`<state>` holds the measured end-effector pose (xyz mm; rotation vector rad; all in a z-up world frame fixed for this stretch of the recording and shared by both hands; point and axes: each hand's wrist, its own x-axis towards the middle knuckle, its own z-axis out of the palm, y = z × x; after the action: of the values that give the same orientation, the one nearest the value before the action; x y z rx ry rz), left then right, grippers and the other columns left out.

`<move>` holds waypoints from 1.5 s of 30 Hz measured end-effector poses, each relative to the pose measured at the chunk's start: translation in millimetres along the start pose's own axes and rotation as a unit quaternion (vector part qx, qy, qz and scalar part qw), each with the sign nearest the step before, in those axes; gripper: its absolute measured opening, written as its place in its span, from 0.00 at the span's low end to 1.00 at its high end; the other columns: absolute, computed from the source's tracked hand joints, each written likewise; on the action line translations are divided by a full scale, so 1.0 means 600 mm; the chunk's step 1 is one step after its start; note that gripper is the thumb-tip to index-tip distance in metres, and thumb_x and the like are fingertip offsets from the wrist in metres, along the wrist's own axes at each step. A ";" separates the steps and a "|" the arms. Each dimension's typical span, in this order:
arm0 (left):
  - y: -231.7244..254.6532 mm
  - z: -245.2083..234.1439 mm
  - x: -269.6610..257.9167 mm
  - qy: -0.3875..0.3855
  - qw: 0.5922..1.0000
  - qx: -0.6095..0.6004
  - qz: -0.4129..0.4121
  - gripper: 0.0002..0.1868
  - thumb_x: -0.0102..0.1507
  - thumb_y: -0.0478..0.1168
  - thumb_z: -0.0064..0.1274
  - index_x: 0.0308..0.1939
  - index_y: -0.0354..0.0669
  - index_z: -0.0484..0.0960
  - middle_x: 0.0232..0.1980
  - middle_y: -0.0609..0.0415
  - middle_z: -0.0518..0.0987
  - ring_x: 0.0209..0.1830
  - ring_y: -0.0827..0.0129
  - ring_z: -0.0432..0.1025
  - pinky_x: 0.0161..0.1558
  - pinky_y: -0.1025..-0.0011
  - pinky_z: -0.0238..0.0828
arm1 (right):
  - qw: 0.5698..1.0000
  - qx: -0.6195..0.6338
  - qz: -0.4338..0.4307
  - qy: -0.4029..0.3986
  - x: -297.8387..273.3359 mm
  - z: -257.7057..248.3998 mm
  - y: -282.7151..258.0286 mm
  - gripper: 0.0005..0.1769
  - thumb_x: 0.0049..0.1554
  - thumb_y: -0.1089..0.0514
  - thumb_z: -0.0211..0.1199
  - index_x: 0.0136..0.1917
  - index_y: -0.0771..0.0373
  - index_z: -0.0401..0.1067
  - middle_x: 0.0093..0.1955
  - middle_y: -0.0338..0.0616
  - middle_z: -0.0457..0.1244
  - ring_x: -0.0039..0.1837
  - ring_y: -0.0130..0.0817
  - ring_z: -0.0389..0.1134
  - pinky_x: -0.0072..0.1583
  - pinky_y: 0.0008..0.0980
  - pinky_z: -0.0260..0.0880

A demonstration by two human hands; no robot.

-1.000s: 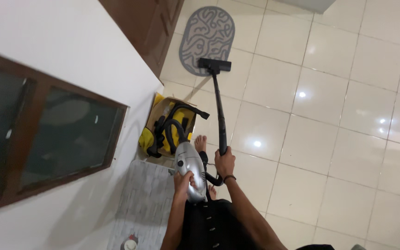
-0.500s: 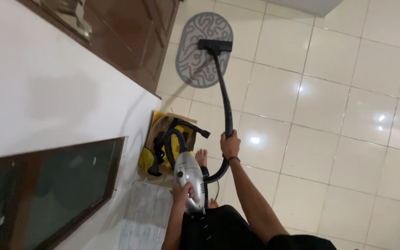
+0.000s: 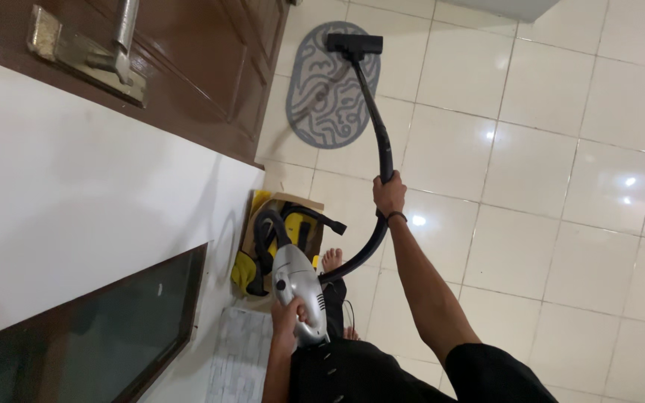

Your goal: The person uses a handheld vacuum cleaner to clean a tiled floor in a room. They move the vacuum nozzle back and forth across the floor, navigating around a small rug, a yellow backpack, and a plastic water jug.

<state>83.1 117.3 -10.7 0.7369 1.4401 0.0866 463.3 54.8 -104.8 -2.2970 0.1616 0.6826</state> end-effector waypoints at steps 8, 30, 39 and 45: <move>-0.024 0.022 -0.012 -0.059 0.996 0.035 0.048 0.05 0.56 0.29 0.51 0.25 0.32 0.73 0.17 0.51 0.69 0.11 0.67 0.63 0.15 0.65 0.63 | 0.999 0.017 -0.006 -0.027 -0.138 -0.068 0.110 0.21 0.56 0.49 0.62 0.56 0.66 0.69 0.39 0.62 0.69 0.44 0.61 0.73 0.49 0.53 0.74; -0.221 0.087 -0.171 -0.218 0.951 0.214 0.052 0.06 0.56 0.30 0.53 0.32 0.31 0.72 0.19 0.52 0.69 0.11 0.68 0.63 0.15 0.65 0.64 | 0.958 0.228 0.129 0.120 -0.520 -0.323 0.437 0.10 0.52 0.58 0.63 0.40 0.69 0.69 0.28 0.51 0.65 0.28 0.35 0.66 0.32 0.39 0.68; -0.246 0.195 -0.243 -0.278 0.915 0.288 0.049 0.07 0.56 0.29 0.52 0.35 0.31 0.71 0.19 0.51 0.69 0.11 0.67 0.63 0.15 0.65 0.64 | 0.914 0.311 0.199 0.166 -0.558 -0.390 0.526 0.10 0.54 0.59 0.62 0.40 0.69 0.67 0.28 0.47 0.63 0.27 0.34 0.66 0.30 0.37 0.68; -0.245 0.279 -0.263 -0.292 0.897 0.331 0.036 0.06 0.56 0.29 0.52 0.35 0.32 0.72 0.19 0.51 0.70 0.12 0.68 0.64 0.16 0.66 0.64 | 0.908 0.305 0.229 0.172 -0.532 -0.429 0.544 0.19 0.58 0.49 0.65 0.40 0.67 0.67 0.28 0.45 0.62 0.26 0.34 0.65 0.30 0.37 0.67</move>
<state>155.1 -140.7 43.6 1.2461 0.8414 -0.5568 202.6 -383.7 15.1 -1.7456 0.9655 0.3603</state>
